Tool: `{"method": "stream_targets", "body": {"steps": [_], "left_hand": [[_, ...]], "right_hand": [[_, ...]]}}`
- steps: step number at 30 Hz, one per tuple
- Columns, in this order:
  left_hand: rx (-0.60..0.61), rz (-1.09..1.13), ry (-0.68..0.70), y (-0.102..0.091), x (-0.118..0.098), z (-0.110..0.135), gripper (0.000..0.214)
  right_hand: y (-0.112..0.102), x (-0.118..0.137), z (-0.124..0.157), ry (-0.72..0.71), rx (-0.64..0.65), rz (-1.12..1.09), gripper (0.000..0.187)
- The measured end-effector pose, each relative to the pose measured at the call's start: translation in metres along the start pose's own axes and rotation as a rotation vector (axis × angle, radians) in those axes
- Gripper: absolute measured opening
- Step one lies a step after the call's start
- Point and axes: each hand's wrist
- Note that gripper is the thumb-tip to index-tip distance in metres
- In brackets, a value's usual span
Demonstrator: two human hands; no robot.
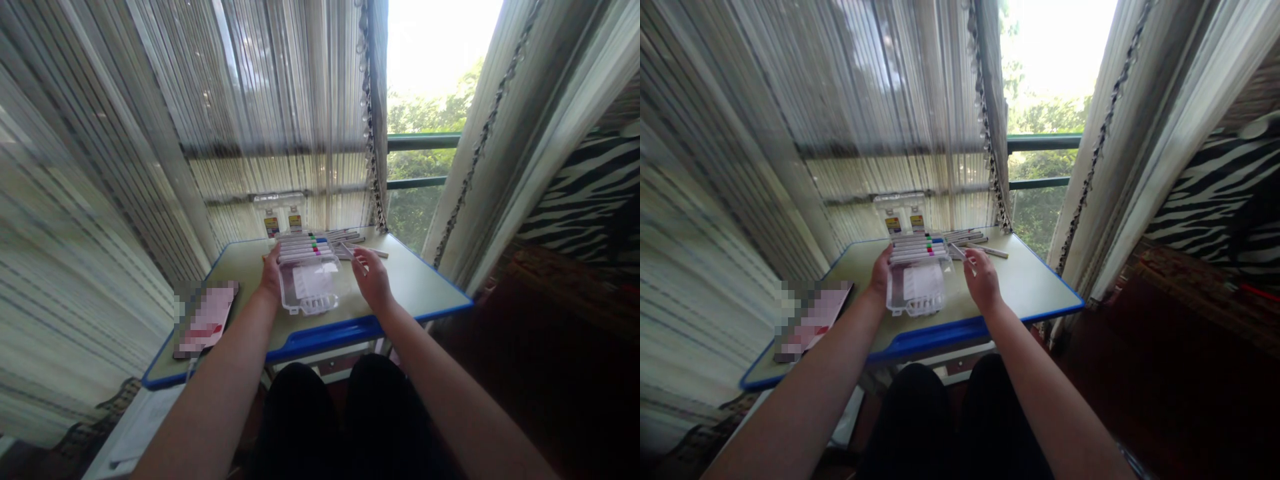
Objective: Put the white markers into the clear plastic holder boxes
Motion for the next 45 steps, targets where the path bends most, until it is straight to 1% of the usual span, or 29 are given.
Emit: {"method": "stream_targets", "body": {"steps": [3,5,7,10,12,15,17,20,23,25,28,32,34,36,42,44,45], "left_hand": [[-0.018,-0.036,-0.005,0.002,0.001,0.001,0.046],[-0.033,-0.063,-0.019,0.004,0.001,0.001,0.044],[-0.054,-0.076,0.002,0.004,0.001,0.000,0.040],[-0.077,-0.075,0.048,0.002,0.002,-0.001,0.036],[-0.075,-0.076,0.029,0.002,0.002,-0.001,0.036],[-0.054,-0.076,-0.014,0.003,0.002,0.000,0.038],[-0.054,-0.077,-0.022,0.005,0.002,0.001,0.037],[-0.063,-0.087,-0.008,0.007,0.003,0.002,0.036],[-0.053,-0.090,-0.002,0.008,0.004,0.003,0.035],[-0.055,-0.082,-0.014,0.009,0.003,0.004,0.035],[-0.067,-0.071,-0.032,0.012,0.003,0.006,0.035],[-0.081,-0.077,-0.059,0.014,0.002,0.007,0.036],[-0.088,-0.079,-0.059,0.014,0.002,0.006,0.035],[-0.085,-0.079,-0.053,0.013,0.002,0.005,0.035],[-0.059,-0.081,-0.077,0.013,0.003,0.005,0.036],[-0.035,-0.083,-0.086,0.014,0.003,0.005,0.037],[-0.030,-0.088,-0.085,0.013,0.003,0.005,0.037]], "right_hand": [[0.001,0.003,0.004,-0.129,0.062,0.130,0.019],[0.002,0.003,0.005,-0.169,0.090,0.181,0.024],[0.003,0.000,0.005,-0.195,0.096,0.203,0.031],[0.002,-0.009,0.003,-0.209,0.014,0.210,0.037],[0.001,-0.015,0.001,-0.193,-0.054,0.198,0.034],[0.000,-0.024,-0.001,-0.154,-0.090,0.164,0.029],[0.001,-0.029,-0.001,-0.148,-0.103,0.129,0.036],[0.003,-0.033,0.000,-0.182,-0.127,0.054,0.052],[0.005,-0.032,0.001,-0.207,-0.171,-0.007,0.057],[0.005,-0.027,0.001,-0.207,-0.205,-0.057,0.055],[0.003,-0.019,0.001,-0.193,-0.247,-0.130,0.046],[-0.002,-0.009,0.000,-0.183,-0.328,-0.088,0.024],[-0.003,-0.005,0.000,-0.178,-0.328,-0.095,0.018],[-0.002,-0.003,-0.001,-0.127,-0.300,-0.192,0.020],[0.002,0.002,-0.003,0.211,-0.246,-0.674,0.038],[0.002,0.004,-0.003,0.289,-0.199,-0.777,0.044],[0.003,0.005,-0.003,0.317,-0.161,-0.795,0.045]]}}
Point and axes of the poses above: each hand's wrist, its own z-axis away from the middle knuckle, its own y-axis out of the palm, x = y × z, and after that the axes turned 10 degrees about -z, right-handed
